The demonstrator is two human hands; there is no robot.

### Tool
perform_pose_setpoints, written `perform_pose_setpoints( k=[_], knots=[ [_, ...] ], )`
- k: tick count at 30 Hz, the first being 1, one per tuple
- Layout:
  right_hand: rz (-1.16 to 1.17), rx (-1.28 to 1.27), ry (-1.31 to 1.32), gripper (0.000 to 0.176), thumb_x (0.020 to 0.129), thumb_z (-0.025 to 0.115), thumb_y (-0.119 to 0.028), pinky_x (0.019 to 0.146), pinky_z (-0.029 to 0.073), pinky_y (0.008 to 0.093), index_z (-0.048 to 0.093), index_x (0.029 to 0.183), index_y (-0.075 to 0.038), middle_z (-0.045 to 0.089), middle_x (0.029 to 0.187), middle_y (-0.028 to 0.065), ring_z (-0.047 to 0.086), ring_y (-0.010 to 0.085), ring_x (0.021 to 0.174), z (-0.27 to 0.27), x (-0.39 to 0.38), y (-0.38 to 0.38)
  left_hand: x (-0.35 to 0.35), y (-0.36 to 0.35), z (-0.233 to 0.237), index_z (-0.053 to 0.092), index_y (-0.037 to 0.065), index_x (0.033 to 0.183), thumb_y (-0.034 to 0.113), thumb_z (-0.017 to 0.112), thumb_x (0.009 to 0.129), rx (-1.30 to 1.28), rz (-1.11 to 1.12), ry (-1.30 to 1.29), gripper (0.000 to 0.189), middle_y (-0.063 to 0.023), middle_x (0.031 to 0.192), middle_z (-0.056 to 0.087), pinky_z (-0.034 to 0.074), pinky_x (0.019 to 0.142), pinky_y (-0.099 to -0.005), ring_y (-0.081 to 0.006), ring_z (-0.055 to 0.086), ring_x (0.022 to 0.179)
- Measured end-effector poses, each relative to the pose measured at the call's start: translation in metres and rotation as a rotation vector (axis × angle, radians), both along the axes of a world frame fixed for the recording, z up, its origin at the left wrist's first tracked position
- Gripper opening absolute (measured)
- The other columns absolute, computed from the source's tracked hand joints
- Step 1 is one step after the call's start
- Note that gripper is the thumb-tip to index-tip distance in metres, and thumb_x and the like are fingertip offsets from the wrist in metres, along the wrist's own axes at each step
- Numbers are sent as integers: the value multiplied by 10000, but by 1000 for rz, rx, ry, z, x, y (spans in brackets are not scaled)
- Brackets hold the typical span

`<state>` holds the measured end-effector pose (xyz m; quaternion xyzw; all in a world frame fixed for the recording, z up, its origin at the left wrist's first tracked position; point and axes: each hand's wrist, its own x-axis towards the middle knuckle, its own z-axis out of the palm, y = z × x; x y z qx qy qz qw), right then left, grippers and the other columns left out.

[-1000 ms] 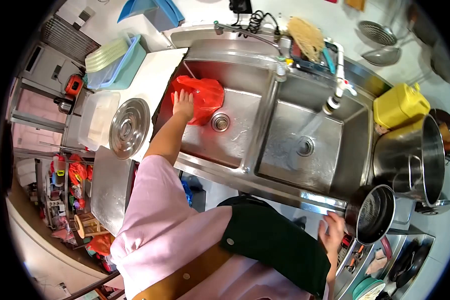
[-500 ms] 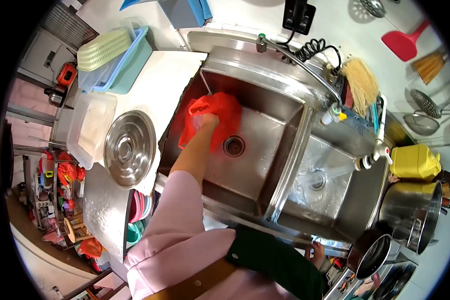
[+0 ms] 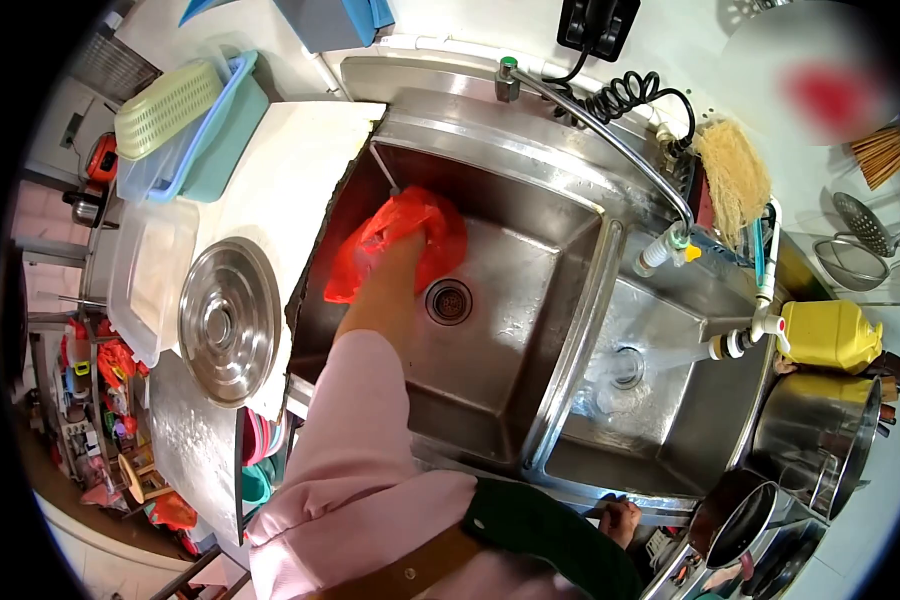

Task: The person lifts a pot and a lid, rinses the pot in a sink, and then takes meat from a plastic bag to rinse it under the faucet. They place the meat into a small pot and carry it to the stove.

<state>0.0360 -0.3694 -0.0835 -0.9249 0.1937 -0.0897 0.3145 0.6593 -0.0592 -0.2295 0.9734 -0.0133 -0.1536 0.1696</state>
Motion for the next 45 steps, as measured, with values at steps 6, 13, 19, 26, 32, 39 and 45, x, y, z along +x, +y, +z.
perform_pose_setpoints(
  k=[6, 13, 19, 26, 32, 39, 45],
  knots=[
    [-232, 298, 148, 186, 673, 560, 52, 667, 432, 241, 542, 834, -39, 419, 962, 111, 497, 171, 834, 5, 7, -2, -1, 33, 93, 591, 40, 920, 216, 543, 693, -154, 29, -184, 291, -193, 955, 573, 438, 781, -383, -301, 553, 918],
    [111, 208, -146, 157, 694, 561, 47, 621, 414, 248, 536, 831, -27, 484, 931, 124, 507, 186, 724, 46, 104, 7, -57, 55, 241, 582, 15, 733, 211, 650, 603, -259, 167, -146, 245, -172, 695, 595, 457, 624, -377, -313, 586, 661],
    [482, 276, -202, 108, 721, 537, 45, 612, 408, 254, 525, 810, -16, 520, 856, 119, 496, 210, 714, 106, 223, 34, -163, 16, 305, 614, 118, 892, 203, 640, 606, -450, 28, -228, 299, -138, 871, 601, 451, 705, -351, -264, 581, 813],
    [830, 199, -222, 537, 655, 614, -25, 669, 443, 304, 429, 1159, -32, 495, 1066, 139, 545, 242, 734, 153, 332, 130, -261, -41, 297, 450, 56, 808, 133, 603, 613, -645, -124, -402, 259, -172, 667, 551, 411, 563, -422, -333, 558, 652],
    [799, 23, 44, 206, 710, 616, -113, 634, 433, 361, 563, 886, -21, 565, 752, 174, 556, 324, 695, 128, 315, 145, -322, -17, 276, 400, 7, 918, 48, 575, 626, -990, -124, -372, 343, -164, 740, 531, 430, 600, -368, -327, 549, 709],
    [525, 280, -82, 168, 805, 563, -146, 597, 408, 233, 561, 846, 17, 573, 749, 28, 488, 81, 663, 75, 287, 151, -428, 199, 180, 540, 33, 768, 56, 546, 742, -828, 597, -589, 36, -81, 679, 556, 448, 572, -272, -142, 538, 619],
    [366, 382, -51, 180, 814, 558, -165, 627, 394, 202, 574, 852, 9, 559, 763, 10, 477, 72, 684, 58, 298, 157, -542, 460, -18, 603, 20, 816, 101, 485, 730, -205, 1620, -235, 167, -182, 800, 602, 462, 684, -371, -329, 585, 752]
  ],
)
